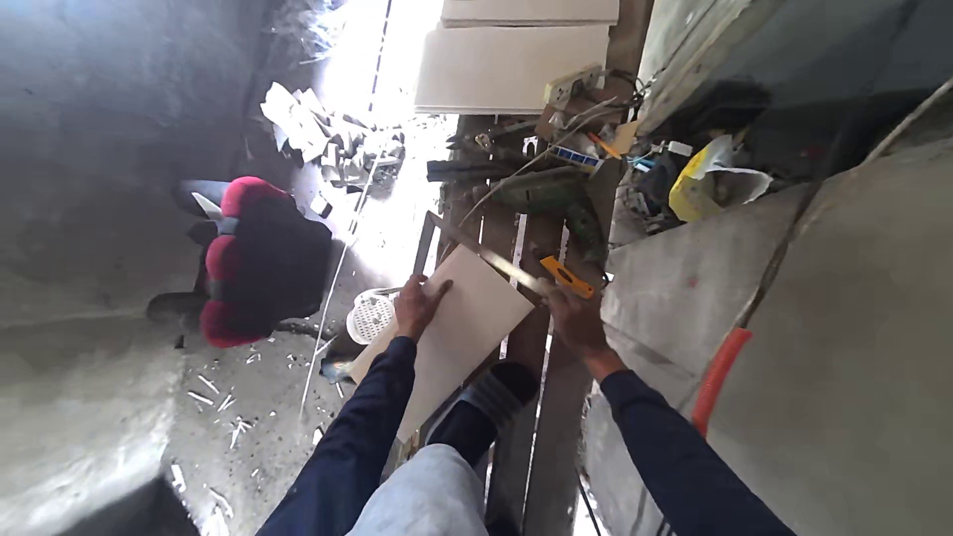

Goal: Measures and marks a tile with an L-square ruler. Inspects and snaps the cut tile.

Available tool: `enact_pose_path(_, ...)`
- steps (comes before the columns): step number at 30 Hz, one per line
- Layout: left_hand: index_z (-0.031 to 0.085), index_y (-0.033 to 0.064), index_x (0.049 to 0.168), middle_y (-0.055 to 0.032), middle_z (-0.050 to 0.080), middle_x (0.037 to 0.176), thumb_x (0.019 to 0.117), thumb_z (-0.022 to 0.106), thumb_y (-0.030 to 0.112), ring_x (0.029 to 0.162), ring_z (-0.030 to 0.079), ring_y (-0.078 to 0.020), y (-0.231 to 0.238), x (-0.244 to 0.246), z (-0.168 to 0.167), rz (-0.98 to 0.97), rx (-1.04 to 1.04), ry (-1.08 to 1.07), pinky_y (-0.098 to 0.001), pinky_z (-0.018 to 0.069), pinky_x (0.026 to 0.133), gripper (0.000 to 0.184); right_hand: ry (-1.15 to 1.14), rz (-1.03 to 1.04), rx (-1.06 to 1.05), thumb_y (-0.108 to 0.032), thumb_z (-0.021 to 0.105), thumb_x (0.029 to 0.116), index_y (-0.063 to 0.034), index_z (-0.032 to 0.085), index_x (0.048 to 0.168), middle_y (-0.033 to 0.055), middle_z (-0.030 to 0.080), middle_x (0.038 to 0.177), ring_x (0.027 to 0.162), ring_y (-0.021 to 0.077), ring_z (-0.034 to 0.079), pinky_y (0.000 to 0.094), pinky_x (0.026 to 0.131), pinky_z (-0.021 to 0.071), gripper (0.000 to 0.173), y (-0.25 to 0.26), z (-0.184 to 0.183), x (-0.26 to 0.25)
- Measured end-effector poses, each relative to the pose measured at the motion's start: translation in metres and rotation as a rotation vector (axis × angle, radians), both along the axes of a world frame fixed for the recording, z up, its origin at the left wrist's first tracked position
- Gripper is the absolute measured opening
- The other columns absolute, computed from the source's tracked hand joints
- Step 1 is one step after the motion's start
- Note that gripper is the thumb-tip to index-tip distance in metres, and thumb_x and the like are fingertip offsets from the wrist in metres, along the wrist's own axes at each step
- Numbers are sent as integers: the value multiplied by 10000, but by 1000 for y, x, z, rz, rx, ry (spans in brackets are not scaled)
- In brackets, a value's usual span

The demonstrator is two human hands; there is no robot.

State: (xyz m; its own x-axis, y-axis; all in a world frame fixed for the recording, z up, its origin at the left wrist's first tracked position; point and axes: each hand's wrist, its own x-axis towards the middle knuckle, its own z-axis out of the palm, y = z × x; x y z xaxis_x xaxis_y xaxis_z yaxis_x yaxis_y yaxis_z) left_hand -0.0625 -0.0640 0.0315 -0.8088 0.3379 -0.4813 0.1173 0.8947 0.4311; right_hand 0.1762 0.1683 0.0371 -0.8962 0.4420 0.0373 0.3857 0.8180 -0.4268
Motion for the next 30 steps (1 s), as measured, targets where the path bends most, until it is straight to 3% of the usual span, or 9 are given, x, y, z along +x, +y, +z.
enact_pose_path(2, 704, 39, 1103, -214, 703, 992, 927, 652, 607, 971, 678, -387, -11, -11, -5, 46, 50, -96, -629, 516, 879, 598, -8, -17, -21, -134, 591, 1032, -98, 629, 1388, 237, 687, 1172, 970, 435, 709, 587, 795, 586, 360, 27, 9, -6)
enact_pose_path(5, 689, 32, 909, -175, 663, 815, 945, 623, 611, 791, 644, -340, -20, -16, -10, 71, 118, -156, -592, 509, 767, 584, 16, 16, -50, -43, 672, 968, -73, 604, 1403, 256, 648, 1182, 1039, 456, 668, 587, 867, 566, 442, 52, 27, -10)
enact_pose_path(11, 650, 77, 821, -109, 615, 704, 920, 640, 634, 657, 602, -282, -32, -22, 3, 69, 237, -82, -549, 498, 642, 566, 28, 47, 108, -45, 655, 969, -125, 644, 1366, 206, 655, 1222, 1091, 442, 637, 661, 891, 467, 405, 52, 15, -7)
enact_pose_path(16, 650, 102, 823, -66, 598, 668, 905, 699, 581, 601, 573, -227, -35, -24, 37, 36, 329, -2, -491, 484, 593, 488, -9, -177, 96, -105, 658, 974, -167, 572, 1456, 217, 545, 1411, 1292, 488, 502, 752, 982, 375, 494, 24, 21, -16)
enact_pose_path(18, 659, 119, 844, -74, 603, 682, 896, 684, 618, 618, 580, -253, -31, -20, 53, -3, 282, 24, -527, 479, 600, 503, 14, -280, 20, -213, 576, 1031, -140, 577, 1447, 221, 522, 1429, 1288, 467, 500, 706, 963, 405, 422, 10, 36, -35)
enact_pose_path(21, 669, 132, 841, -75, 613, 682, 881, 703, 618, 626, 594, -269, -19, -13, 70, -75, 260, 69, -550, 479, 592, 489, 89, -311, -393, -386, 490, 1082, -63, 637, 1273, 192, 660, 1138, 959, 357, 680, 555, 794, 573, 402, -19, 86, -67)
enact_pose_path(24, 675, 136, 843, -65, 618, 685, 871, 718, 610, 645, 609, -269, -3, -2, 86, -185, 244, 120, -546, 479, 593, 477, 33, -302, -692, -622, 386, 1043, -97, 605, 976, 107, 557, 709, 546, 266, 560, 453, 467, 471, 572, -40, 110, -86)
enact_pose_path(27, 682, 137, 854, -61, 627, 690, 861, 718, 623, 655, 619, -269, 7, 6, 100, -249, 246, 169, -538, 479, 598, 487, 22, -256, -621, -596, 333, 1065, -56, 606, 868, 125, 508, 638, 497, 278, 532, 444, 438, 447, 636, -42, 118, -96)
enact_pose_path(30, 677, 154, 819, -32, 615, 665, 849, 713, 639, 628, 607, -239, 8, 6, 106, -294, 293, 226, -506, 468, 580, 488, 153, -235, -681, -448, 398, 1099, -86, 503, 673, 39, 411, 553, 454, 166, 418, 348, 441, 368, 569, -29, 114, -108)
